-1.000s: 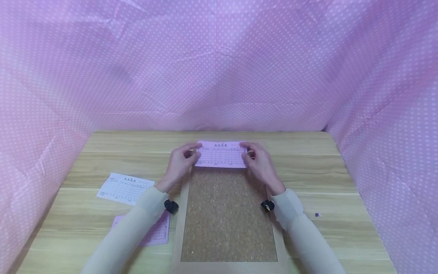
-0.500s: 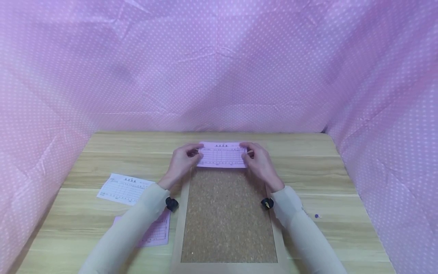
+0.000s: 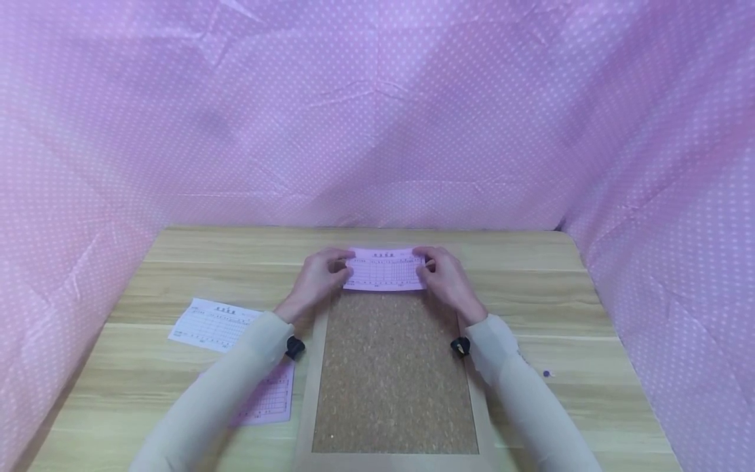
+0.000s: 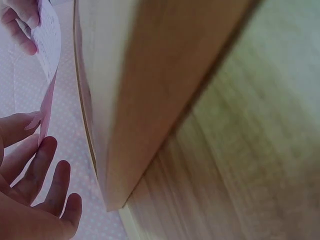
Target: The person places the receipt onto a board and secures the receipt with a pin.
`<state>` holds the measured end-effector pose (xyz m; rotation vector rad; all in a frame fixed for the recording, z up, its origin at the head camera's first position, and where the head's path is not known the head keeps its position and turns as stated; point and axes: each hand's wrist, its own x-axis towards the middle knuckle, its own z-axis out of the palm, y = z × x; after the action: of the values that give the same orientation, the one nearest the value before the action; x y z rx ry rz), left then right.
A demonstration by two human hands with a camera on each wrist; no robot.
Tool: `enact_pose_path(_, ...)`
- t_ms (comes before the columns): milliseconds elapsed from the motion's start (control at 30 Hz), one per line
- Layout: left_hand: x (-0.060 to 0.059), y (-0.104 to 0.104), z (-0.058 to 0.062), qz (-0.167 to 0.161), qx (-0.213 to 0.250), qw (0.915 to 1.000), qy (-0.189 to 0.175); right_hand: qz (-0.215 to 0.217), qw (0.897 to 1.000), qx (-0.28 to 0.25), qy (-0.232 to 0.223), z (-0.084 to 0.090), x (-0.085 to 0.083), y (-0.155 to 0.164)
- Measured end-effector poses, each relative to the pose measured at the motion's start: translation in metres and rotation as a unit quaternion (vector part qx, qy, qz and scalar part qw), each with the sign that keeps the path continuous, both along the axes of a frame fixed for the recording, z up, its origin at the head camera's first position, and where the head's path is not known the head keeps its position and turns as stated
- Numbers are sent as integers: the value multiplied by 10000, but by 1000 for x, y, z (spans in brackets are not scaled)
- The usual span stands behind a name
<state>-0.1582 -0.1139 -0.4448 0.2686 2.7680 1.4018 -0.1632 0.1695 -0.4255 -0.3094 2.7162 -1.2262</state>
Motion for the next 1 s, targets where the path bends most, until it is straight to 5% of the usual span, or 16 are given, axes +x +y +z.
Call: enact_pose_path(1000,-13,-1,-4,-385,-946,9947,-136,21,9979,435,-485,-7,-18,-4)
